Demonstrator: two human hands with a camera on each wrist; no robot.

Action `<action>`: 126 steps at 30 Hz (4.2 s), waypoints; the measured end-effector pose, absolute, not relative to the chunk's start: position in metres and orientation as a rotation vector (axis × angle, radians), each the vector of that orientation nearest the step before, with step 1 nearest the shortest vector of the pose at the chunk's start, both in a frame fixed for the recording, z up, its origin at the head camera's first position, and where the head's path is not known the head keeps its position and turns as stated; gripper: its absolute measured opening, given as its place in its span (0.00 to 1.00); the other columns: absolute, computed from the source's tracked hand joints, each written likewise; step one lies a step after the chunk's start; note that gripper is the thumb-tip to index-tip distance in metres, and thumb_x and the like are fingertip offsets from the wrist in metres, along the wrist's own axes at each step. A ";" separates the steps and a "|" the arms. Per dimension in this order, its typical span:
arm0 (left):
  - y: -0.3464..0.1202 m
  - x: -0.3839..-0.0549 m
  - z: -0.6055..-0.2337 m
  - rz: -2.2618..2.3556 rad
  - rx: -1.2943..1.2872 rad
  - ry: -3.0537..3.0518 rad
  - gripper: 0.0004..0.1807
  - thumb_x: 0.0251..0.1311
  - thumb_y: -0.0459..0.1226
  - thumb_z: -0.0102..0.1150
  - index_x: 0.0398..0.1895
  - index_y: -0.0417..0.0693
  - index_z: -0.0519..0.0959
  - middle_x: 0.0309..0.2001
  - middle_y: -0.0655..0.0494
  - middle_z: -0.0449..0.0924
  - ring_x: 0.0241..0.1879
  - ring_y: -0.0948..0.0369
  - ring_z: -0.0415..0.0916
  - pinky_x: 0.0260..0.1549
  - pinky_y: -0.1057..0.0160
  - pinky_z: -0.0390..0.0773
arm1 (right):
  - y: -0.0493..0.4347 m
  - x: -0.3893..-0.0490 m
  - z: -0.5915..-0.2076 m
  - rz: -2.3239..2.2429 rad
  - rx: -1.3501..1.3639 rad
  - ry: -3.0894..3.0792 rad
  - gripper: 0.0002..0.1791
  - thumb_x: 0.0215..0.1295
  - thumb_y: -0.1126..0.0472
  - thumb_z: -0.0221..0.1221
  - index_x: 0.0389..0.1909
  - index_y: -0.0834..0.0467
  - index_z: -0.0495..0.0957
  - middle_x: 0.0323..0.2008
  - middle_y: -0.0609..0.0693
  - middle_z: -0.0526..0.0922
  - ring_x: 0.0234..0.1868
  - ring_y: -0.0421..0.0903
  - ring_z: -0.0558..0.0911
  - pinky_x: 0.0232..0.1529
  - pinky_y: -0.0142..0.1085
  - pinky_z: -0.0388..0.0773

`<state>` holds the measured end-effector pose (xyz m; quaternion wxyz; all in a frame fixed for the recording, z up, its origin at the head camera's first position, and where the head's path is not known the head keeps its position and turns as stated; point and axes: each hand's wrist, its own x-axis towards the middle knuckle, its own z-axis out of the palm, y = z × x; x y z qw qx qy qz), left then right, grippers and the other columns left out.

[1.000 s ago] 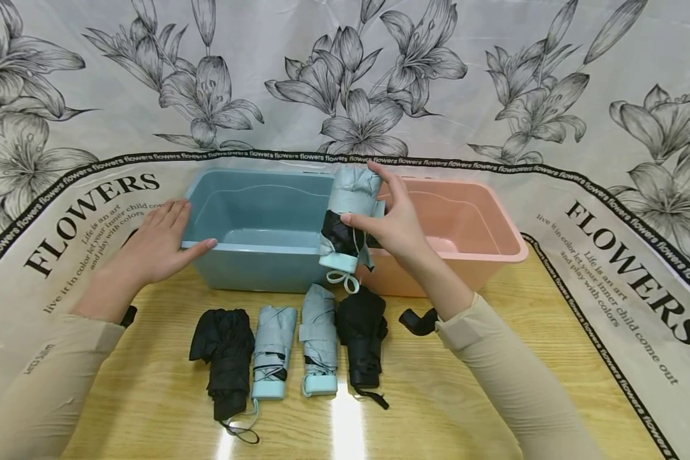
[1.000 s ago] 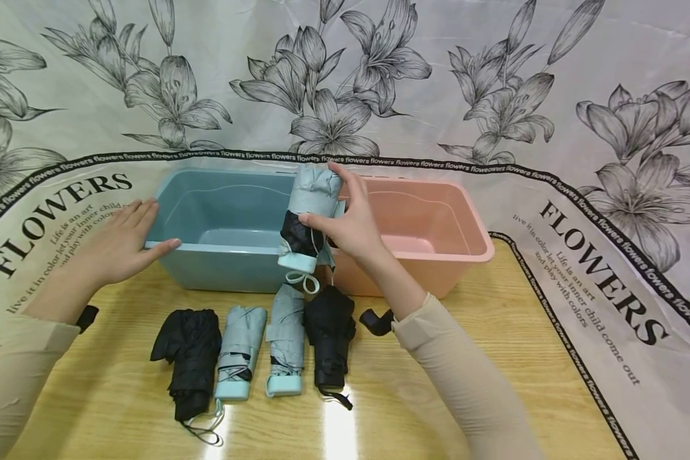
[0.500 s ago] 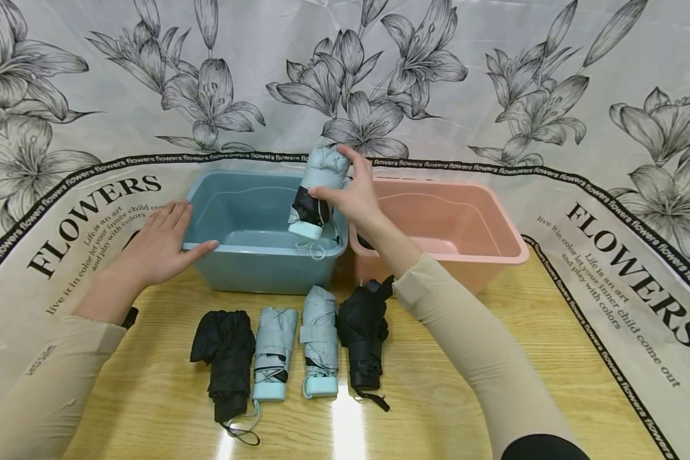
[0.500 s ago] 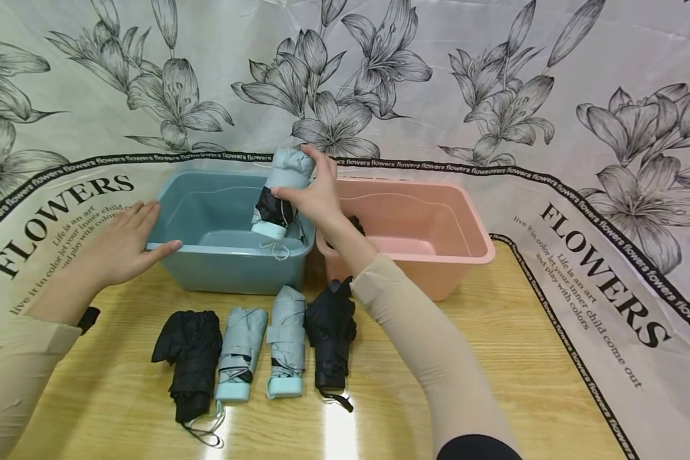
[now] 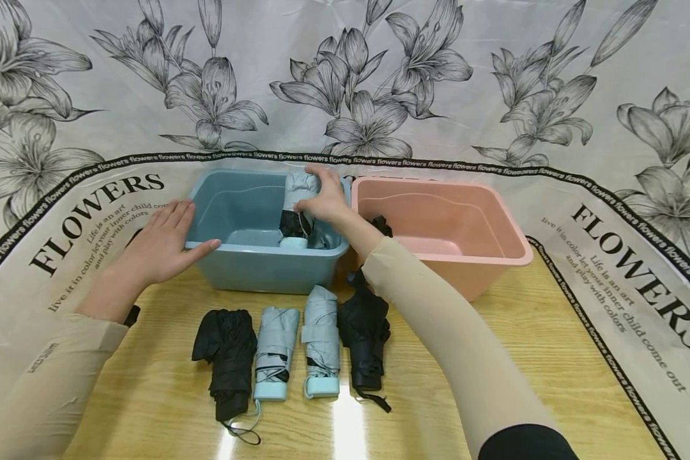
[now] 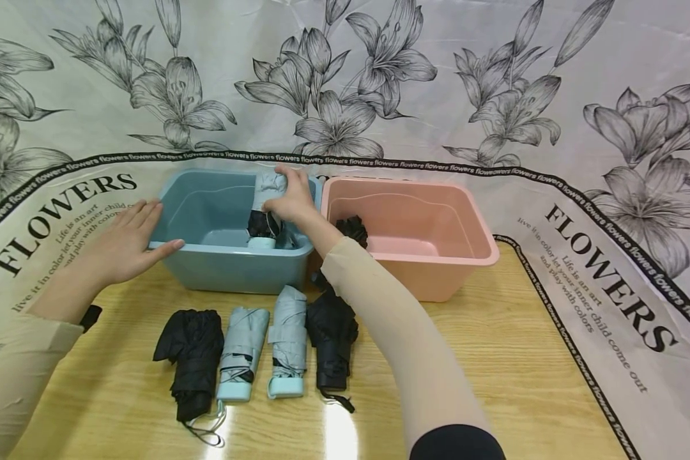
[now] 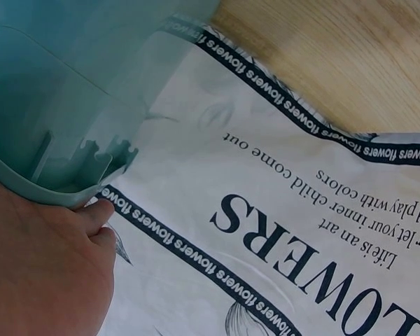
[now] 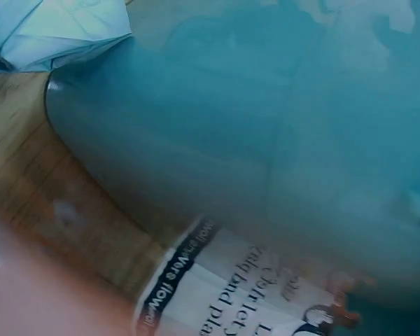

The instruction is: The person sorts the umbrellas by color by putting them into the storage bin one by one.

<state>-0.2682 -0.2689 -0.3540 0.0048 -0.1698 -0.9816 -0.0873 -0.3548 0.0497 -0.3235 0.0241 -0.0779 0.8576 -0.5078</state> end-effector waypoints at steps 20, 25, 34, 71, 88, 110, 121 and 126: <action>-0.266 -0.272 -0.347 -0.231 -0.552 -3.062 0.57 0.76 0.66 0.39 0.81 0.27 0.37 0.81 0.28 0.34 0.81 0.33 0.30 0.78 0.35 0.34 | 0.033 -0.374 -0.343 -1.070 -0.422 2.589 0.35 0.61 0.75 0.69 0.70 0.61 0.70 0.75 0.63 0.55 0.74 0.57 0.61 0.64 0.43 0.72; -0.267 -0.272 -0.348 -0.230 -0.540 -3.065 0.57 0.75 0.66 0.39 0.81 0.28 0.37 0.82 0.28 0.33 0.81 0.33 0.30 0.78 0.35 0.34 | 0.031 -0.375 -0.344 -0.933 -0.479 2.540 0.33 0.63 0.76 0.65 0.70 0.62 0.70 0.75 0.64 0.53 0.75 0.56 0.59 0.61 0.40 0.71; -0.269 -0.269 -0.351 -0.256 -0.530 -3.069 0.57 0.75 0.67 0.40 0.82 0.28 0.37 0.82 0.29 0.34 0.81 0.34 0.30 0.78 0.36 0.34 | 0.030 -0.371 -0.349 -0.848 -0.557 2.349 0.47 0.71 0.56 0.66 0.84 0.56 0.50 0.83 0.59 0.41 0.82 0.56 0.49 0.73 0.50 0.66; -0.269 -0.267 -0.353 -0.277 -0.545 -3.052 0.56 0.76 0.65 0.42 0.81 0.26 0.38 0.81 0.26 0.35 0.80 0.31 0.31 0.77 0.33 0.34 | 0.067 -0.302 -0.324 -0.972 -0.972 2.777 0.41 0.77 0.45 0.58 0.84 0.50 0.53 0.82 0.52 0.56 0.81 0.52 0.57 0.78 0.51 0.61; -0.266 -0.266 -0.354 -0.302 -0.551 -3.028 0.56 0.75 0.65 0.42 0.81 0.26 0.39 0.81 0.26 0.37 0.80 0.31 0.32 0.77 0.33 0.36 | 0.134 -0.233 -0.331 -1.670 -1.103 2.972 0.33 0.70 0.62 0.67 0.75 0.58 0.70 0.69 0.55 0.76 0.61 0.53 0.79 0.60 0.49 0.81; -0.267 -0.263 -0.356 -0.329 -0.536 -3.023 0.56 0.75 0.65 0.42 0.81 0.27 0.38 0.82 0.28 0.35 0.80 0.32 0.31 0.78 0.34 0.34 | 0.205 -0.171 -0.400 -1.737 -0.818 2.822 0.32 0.67 0.68 0.68 0.71 0.58 0.73 0.62 0.58 0.79 0.55 0.56 0.83 0.52 0.40 0.86; -0.267 -0.264 -0.355 -0.328 -0.540 -3.023 0.56 0.75 0.65 0.42 0.81 0.27 0.38 0.82 0.28 0.35 0.80 0.32 0.31 0.77 0.33 0.34 | 0.218 -0.172 -0.430 -1.405 -0.631 2.709 0.47 0.63 0.52 0.74 0.80 0.55 0.62 0.76 0.57 0.66 0.69 0.62 0.73 0.65 0.56 0.77; -0.265 -0.264 -0.355 -0.319 -0.545 -3.025 0.56 0.76 0.65 0.41 0.81 0.27 0.39 0.82 0.28 0.35 0.80 0.32 0.31 0.77 0.32 0.35 | 0.219 -0.175 -0.437 -1.318 -0.595 2.611 0.55 0.60 0.48 0.76 0.82 0.55 0.56 0.79 0.57 0.60 0.73 0.63 0.70 0.68 0.58 0.74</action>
